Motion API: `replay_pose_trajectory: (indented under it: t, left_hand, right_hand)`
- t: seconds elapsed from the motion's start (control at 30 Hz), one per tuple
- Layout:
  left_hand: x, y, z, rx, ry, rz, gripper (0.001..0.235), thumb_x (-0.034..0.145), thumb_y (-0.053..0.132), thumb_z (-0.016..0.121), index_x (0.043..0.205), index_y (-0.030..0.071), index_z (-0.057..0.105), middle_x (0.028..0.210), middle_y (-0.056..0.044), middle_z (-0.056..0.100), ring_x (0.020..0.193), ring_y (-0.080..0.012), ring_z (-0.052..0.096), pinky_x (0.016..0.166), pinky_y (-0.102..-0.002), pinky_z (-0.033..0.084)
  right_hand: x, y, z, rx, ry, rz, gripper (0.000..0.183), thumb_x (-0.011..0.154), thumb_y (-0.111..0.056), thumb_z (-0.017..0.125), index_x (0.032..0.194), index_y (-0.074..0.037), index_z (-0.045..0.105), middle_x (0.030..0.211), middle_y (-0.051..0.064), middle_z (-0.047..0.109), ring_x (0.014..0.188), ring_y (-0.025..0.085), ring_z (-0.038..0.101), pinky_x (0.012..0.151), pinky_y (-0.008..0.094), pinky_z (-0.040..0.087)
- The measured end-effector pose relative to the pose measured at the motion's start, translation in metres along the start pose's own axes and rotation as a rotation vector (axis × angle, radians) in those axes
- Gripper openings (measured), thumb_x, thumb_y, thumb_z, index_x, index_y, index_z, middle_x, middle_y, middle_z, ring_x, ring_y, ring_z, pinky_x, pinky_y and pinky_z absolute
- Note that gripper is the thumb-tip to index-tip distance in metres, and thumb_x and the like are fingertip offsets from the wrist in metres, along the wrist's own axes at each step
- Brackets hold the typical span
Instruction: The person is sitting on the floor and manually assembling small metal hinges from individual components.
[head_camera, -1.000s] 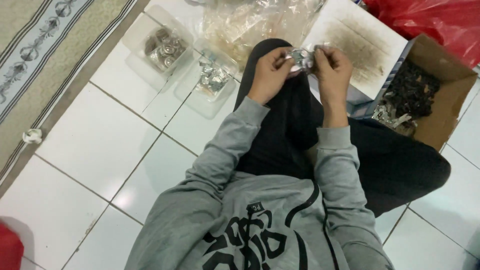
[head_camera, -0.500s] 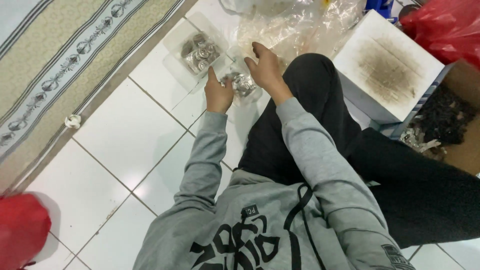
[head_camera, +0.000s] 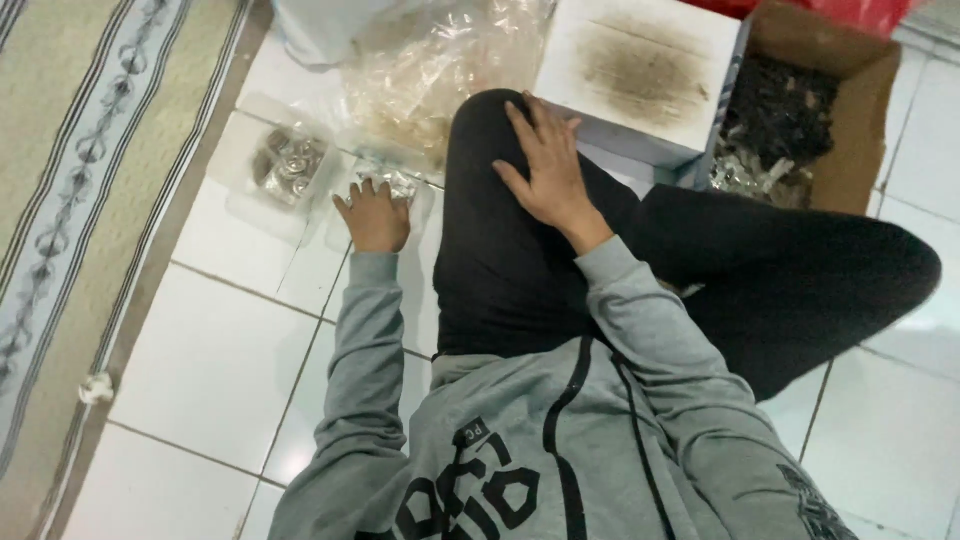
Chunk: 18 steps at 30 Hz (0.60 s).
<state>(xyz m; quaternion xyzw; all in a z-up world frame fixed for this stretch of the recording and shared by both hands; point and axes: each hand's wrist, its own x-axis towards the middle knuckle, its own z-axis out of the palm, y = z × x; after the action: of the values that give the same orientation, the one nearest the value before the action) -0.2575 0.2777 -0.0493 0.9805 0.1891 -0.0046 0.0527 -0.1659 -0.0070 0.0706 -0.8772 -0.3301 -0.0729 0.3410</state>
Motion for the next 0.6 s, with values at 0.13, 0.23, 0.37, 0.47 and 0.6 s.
replay_pose_trajectory:
  t: [0.13,0.23,0.37,0.47,0.6]
  left_hand:
    - [-0.004,0.03,-0.052,-0.128,0.013,0.14,0.047,0.104,0.037,0.061,0.14,0.006,0.065,0.145,-0.022,0.058,0.139,-0.0422,0.049,0.114,-0.07,0.022]
    - [-0.005,0.07,-0.107,-0.392,0.195,0.279,0.042,0.112,0.03,0.056,0.14,-0.002,0.061,0.144,-0.03,0.052,0.138,-0.0491,0.045,0.113,-0.07,0.021]
    - [0.001,0.14,-0.156,-0.612,0.474,0.504,0.025,0.107,0.008,0.065,0.129,-0.002,0.064,0.13,-0.026,0.056,0.126,-0.05,0.055,0.106,-0.062,0.039]
    - [0.012,0.193,-0.165,-0.622,0.44,0.659,0.025,0.102,0.007,0.069,0.124,-0.004,0.066,0.126,-0.028,0.059,0.121,-0.0511,0.058,0.102,-0.057,0.047]
    - [0.04,0.256,-0.144,-0.56,0.157,0.897,0.027,0.096,0.012,0.075,0.118,-0.004,0.071,0.115,-0.027,0.067,0.112,-0.0495,0.066,0.094,-0.055,0.054]
  right_hand:
    - [-0.014,0.006,0.002,-0.035,0.115,-0.011,0.069,0.107,-0.052,0.057,0.163,-0.016,0.037,0.161,0.024,0.038,0.148,0.044,0.036,0.119,0.06,0.02]
    - [-0.024,0.013,0.002,-0.009,0.131,0.01,0.076,0.104,-0.056,0.06,0.166,-0.024,0.031,0.165,0.02,0.032,0.149,0.046,0.037,0.117,0.061,0.031]
    - [-0.05,0.025,-0.029,0.064,0.034,-0.057,0.075,0.105,-0.057,0.055,0.167,-0.025,0.028,0.169,0.018,0.026,0.148,0.052,0.034,0.111,0.066,0.037]
    - [-0.064,0.028,-0.082,0.19,-0.118,-0.015,0.071,0.099,-0.034,0.063,0.161,-0.013,0.036,0.16,0.028,0.037,0.135,0.056,0.047,0.103,0.066,0.046]
    - [-0.077,0.118,-0.097,0.181,-0.274,0.271,0.026,0.096,-0.031,0.069,0.115,-0.015,0.078,0.103,0.014,0.079,0.099,0.038,0.075,0.083,0.05,0.058]
